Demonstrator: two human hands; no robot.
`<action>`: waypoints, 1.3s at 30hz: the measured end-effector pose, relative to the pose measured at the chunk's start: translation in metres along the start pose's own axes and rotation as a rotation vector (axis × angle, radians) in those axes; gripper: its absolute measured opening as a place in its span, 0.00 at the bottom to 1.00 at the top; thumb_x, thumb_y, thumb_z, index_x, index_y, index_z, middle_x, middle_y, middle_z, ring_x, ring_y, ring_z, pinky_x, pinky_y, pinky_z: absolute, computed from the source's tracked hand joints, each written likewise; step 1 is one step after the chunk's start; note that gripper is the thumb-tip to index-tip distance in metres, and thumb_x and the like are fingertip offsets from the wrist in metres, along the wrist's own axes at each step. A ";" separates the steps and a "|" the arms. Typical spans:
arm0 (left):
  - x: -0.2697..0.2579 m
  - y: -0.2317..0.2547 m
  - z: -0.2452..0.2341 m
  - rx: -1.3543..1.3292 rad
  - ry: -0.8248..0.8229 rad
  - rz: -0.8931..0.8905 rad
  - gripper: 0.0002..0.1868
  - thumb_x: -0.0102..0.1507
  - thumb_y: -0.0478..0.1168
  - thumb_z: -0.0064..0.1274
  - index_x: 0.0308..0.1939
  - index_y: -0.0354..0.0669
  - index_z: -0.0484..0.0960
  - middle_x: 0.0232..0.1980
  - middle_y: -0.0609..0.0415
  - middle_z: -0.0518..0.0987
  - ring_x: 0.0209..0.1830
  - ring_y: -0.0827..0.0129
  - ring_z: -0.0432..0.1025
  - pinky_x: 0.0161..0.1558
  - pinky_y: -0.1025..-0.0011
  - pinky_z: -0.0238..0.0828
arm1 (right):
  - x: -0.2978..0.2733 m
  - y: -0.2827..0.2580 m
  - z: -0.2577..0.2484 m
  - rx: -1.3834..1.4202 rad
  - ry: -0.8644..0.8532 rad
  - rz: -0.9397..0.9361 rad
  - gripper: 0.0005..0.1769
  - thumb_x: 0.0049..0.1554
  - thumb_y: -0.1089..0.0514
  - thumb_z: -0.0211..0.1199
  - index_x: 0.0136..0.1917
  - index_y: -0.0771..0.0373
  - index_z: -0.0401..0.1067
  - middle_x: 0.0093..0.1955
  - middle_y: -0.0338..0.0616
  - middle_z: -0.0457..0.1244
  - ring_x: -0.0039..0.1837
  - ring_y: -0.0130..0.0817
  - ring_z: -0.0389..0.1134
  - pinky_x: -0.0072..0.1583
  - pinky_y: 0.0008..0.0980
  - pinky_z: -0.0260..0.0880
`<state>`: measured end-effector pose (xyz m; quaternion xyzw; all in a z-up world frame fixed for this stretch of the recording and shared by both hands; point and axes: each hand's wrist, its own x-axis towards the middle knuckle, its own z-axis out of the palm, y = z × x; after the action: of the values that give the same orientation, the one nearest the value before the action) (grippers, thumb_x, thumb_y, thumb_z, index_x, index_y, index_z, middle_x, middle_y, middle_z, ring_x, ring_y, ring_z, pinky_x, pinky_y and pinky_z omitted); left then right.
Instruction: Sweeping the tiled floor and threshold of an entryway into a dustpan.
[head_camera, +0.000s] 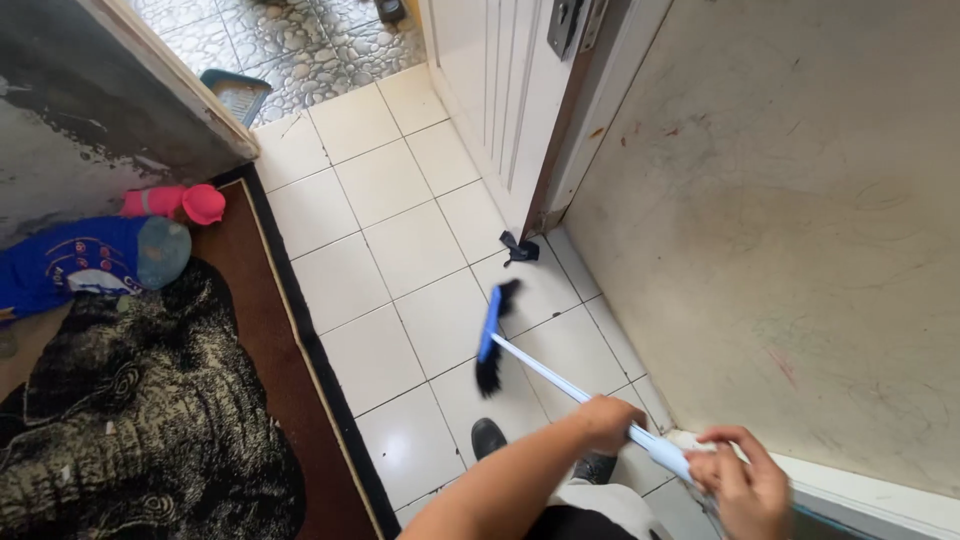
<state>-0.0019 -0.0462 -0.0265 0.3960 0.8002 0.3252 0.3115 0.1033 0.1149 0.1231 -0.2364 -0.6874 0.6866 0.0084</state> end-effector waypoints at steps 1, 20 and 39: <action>-0.013 -0.017 -0.005 0.044 0.010 -0.127 0.17 0.57 0.39 0.56 0.49 0.60 0.84 0.48 0.53 0.85 0.53 0.57 0.77 0.57 0.53 0.68 | -0.002 -0.006 0.029 -0.040 0.018 0.027 0.12 0.65 0.69 0.45 0.49 0.75 0.69 0.26 0.39 0.54 0.30 0.26 0.55 0.53 0.40 0.69; -0.082 0.001 -0.020 0.191 -0.040 -0.273 0.17 0.58 0.38 0.54 0.45 0.70 0.86 0.46 0.59 0.82 0.59 0.63 0.74 0.73 0.27 0.30 | -0.049 0.024 0.058 -0.277 -0.026 -0.040 0.12 0.62 0.68 0.47 0.43 0.68 0.73 0.29 0.41 0.63 0.33 0.23 0.61 0.40 0.24 0.62; -0.059 -0.040 -0.020 0.087 0.109 -0.157 0.12 0.57 0.44 0.60 0.46 0.56 0.85 0.46 0.51 0.81 0.56 0.52 0.75 0.69 0.48 0.59 | -0.021 0.007 0.086 -0.086 0.087 0.126 0.10 0.62 0.68 0.47 0.50 0.71 0.71 0.31 0.44 0.64 0.31 0.25 0.58 0.37 0.27 0.58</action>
<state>-0.0053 -0.1204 -0.0308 0.3270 0.8579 0.2857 0.2747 0.0951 0.0267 0.1181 -0.3089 -0.6990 0.6448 -0.0151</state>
